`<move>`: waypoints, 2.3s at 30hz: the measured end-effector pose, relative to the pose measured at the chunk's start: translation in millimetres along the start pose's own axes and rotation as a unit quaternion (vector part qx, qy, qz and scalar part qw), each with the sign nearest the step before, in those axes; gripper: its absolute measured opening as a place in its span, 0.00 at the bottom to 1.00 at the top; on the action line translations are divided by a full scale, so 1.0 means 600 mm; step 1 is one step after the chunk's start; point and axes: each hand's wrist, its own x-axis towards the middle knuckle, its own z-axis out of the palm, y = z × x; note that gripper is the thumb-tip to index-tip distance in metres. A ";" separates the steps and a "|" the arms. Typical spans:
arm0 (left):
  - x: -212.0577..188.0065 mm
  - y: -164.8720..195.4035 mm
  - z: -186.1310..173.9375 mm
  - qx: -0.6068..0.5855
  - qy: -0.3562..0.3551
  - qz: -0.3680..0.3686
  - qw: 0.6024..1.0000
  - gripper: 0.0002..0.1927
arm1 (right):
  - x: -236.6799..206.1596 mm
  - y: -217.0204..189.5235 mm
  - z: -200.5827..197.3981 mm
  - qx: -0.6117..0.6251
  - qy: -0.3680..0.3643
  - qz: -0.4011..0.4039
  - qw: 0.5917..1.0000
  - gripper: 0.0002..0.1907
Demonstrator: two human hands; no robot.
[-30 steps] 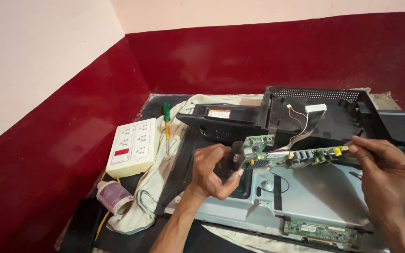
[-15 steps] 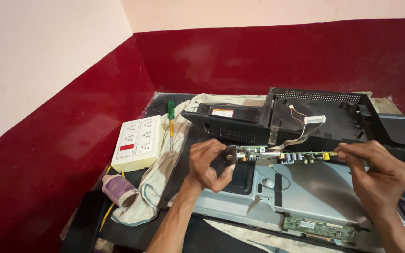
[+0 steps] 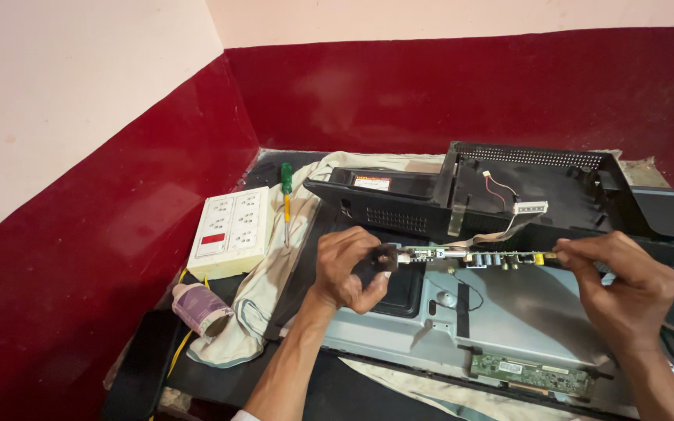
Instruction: The person holds a green circuit board and inspects it by turning it over to view both sides. They use a red-handled screwdriver to probe a small component on the board's edge. The board is handled carefully over a disassembled TV chassis.
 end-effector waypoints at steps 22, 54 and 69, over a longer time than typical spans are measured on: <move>0.003 0.000 -0.005 0.018 0.008 0.020 1.000 0.17 | 0.001 0.001 0.003 -0.011 0.009 -0.035 0.999 0.03; -0.031 -0.031 0.039 0.146 -0.032 0.079 0.986 0.22 | -0.004 -0.012 0.042 0.101 0.105 -0.008 0.989 0.11; -0.043 -0.051 0.054 0.182 -0.035 0.043 0.982 0.10 | -0.019 0.043 0.066 0.072 0.046 -0.019 0.996 0.16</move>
